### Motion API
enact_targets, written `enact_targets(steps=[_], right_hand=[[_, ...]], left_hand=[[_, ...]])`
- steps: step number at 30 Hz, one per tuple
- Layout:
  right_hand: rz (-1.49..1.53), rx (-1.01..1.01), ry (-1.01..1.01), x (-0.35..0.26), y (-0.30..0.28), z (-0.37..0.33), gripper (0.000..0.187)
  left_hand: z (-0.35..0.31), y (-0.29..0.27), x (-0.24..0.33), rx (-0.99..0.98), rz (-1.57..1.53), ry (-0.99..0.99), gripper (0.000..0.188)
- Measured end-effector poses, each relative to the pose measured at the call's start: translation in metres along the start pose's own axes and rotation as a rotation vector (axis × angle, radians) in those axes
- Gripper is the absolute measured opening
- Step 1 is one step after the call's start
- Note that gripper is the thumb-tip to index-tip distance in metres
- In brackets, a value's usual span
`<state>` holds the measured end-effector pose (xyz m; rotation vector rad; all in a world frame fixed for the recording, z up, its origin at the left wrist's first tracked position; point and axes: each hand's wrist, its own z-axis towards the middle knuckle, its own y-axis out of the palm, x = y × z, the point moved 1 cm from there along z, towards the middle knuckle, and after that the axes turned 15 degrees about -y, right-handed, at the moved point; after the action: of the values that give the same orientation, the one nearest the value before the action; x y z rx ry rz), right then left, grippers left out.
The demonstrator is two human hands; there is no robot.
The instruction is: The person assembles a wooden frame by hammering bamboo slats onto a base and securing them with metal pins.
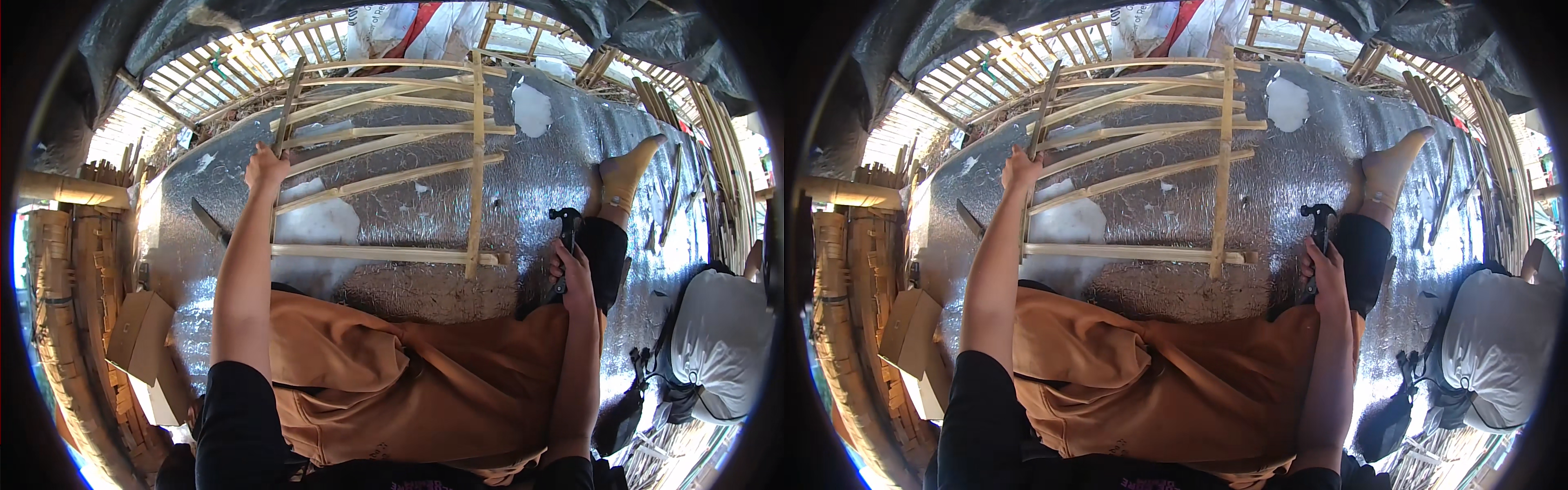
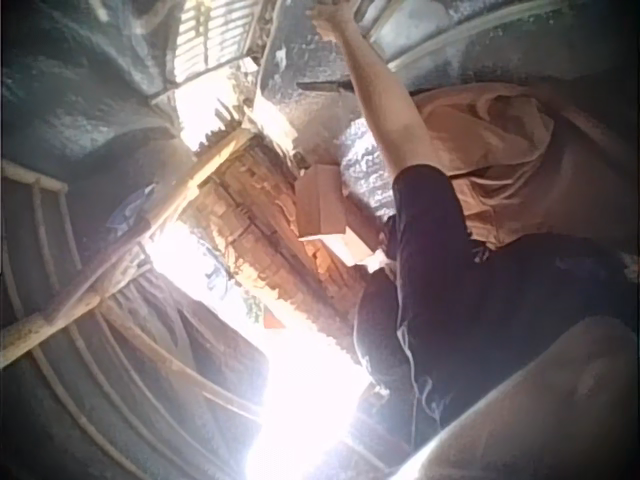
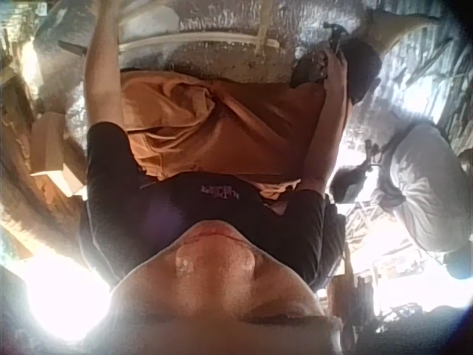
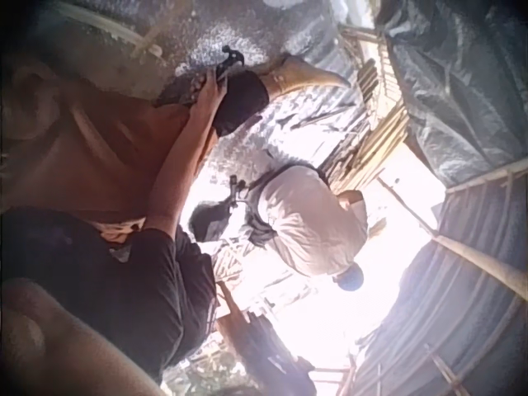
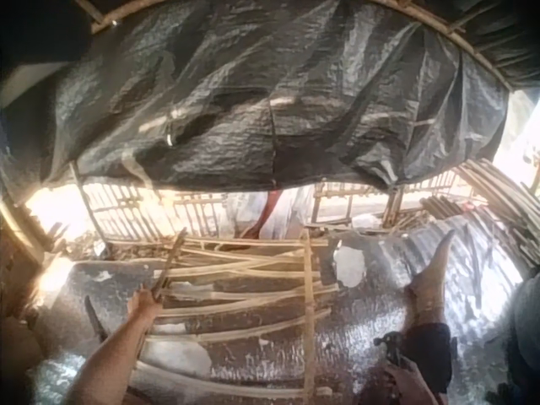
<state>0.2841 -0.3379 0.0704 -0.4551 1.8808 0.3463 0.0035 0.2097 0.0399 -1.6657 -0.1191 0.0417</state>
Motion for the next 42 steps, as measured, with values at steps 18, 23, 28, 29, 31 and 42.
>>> enact_targets(steps=[18, 23, 28, 29, 31, 42], right_hand=[[-0.113, 0.014, -0.047, 0.005, -0.002, 0.001, 0.013], [-0.1, 0.008, -0.041, -0.001, 0.003, -0.001, 0.016], [-0.113, 0.003, -0.025, 0.002, 0.0, 0.0, 0.016], [-0.119, 0.001, -0.022, 0.002, 0.0, -0.001, 0.017], [-0.122, -0.004, -0.021, 0.0, 0.002, -0.001, 0.017], [-0.171, -0.041, -0.03, 0.004, 0.003, 0.0, 0.02]], left_hand=[[0.006, 0.004, -0.013, 0.189, -0.316, 0.102, 0.056], [0.022, -0.002, -0.025, 0.125, -0.315, 0.088, 0.054], [0.028, -0.008, -0.038, 0.187, -0.262, 0.001, 0.044], [0.029, -0.008, -0.043, 0.187, -0.26, 0.002, 0.044], [0.036, -0.01, -0.054, 0.205, -0.267, -0.042, 0.045], [0.044, 0.017, -0.096, 0.152, -0.341, -0.005, 0.048]])
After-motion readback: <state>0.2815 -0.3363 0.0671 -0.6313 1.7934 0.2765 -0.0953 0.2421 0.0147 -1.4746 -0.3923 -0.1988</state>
